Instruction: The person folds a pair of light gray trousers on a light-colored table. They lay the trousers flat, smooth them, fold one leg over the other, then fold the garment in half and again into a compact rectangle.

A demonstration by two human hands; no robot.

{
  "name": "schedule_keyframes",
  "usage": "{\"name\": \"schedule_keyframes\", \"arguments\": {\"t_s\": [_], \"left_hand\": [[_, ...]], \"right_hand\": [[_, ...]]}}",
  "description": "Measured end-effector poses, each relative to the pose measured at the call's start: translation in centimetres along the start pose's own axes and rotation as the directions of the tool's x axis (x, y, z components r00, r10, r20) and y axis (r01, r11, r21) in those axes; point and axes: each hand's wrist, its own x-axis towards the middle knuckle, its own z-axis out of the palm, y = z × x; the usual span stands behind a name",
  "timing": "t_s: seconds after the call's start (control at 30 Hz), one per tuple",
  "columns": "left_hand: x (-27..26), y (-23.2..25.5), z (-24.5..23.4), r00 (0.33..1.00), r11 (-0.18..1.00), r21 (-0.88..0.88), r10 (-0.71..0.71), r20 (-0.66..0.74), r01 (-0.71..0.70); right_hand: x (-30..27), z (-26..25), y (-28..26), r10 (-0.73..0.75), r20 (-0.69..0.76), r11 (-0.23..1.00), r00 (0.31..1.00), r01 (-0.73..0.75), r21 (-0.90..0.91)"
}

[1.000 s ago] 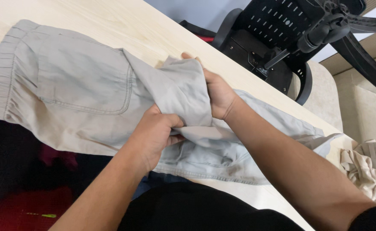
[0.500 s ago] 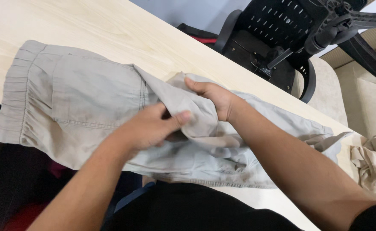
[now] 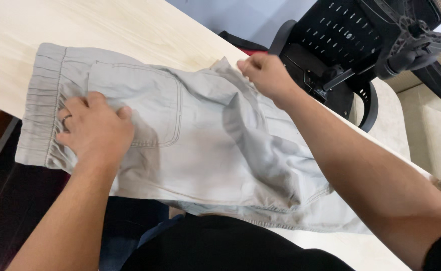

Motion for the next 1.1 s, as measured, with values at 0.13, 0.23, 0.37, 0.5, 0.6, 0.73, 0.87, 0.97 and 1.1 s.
{"name": "schedule_keyframes", "arguments": {"t_s": [0.13, 0.23, 0.37, 0.5, 0.6, 0.73, 0.87, 0.97, 1.1], "left_hand": [[2.0, -2.3, 0.4, 0.923, 0.989, 0.140, 0.101, -0.370, -0.052], [3.4, -4.4, -0.1, 0.903, 0.997, -0.082, -0.032, -0.428, -0.003], [5.3, -6.2, -1.0, 0.920, 0.997, -0.017, -0.079, -0.384, 0.079], [4.4, -7.1, -1.5, 0.892, 1.000, -0.002, 0.007, -0.451, -0.009], [3.4, -7.7, -2.5, 0.902, 0.995, -0.087, 0.009, -0.433, -0.051], [3.6, -8.7, -4.0, 0.950, 0.956, -0.293, -0.114, -0.292, 0.024], [5.0, -10.5, -4.0, 0.980, 0.864, -0.503, -0.108, -0.167, 0.010], [5.6, -12.0, -4.0, 0.982, 0.879, -0.438, -0.166, 0.093, 0.190], [4.3, -13.2, -4.3, 0.931, 0.871, -0.380, -0.200, 0.306, 0.312]], "right_hand": [[-1.7, 1.1, 2.0, -0.092, 0.105, 0.957, 0.990, 0.117, -0.267], [-1.9, 1.6, 2.5, 0.025, 0.121, 0.962, 0.992, 0.009, -0.272], [-0.7, 1.2, 2.6, -0.217, 0.029, 0.917, 0.976, 0.214, -0.336], [2.5, -2.6, 2.8, -0.239, -0.323, 0.959, 0.916, 0.172, -0.225], [4.6, -4.9, 2.8, -0.208, -0.376, 0.966, 0.903, 0.251, 0.067], [4.1, -4.2, 3.1, -0.394, -0.256, 0.883, 0.883, 0.441, 0.160], [0.2, -1.9, 4.0, -0.070, -0.004, 0.986, 0.998, 0.070, 0.152], [-4.1, -0.9, 4.9, 0.139, -0.043, 0.990, 0.989, -0.139, 0.015], [-10.0, -0.4, 7.4, 0.095, -0.271, 0.993, 0.958, -0.110, -0.038]]}}
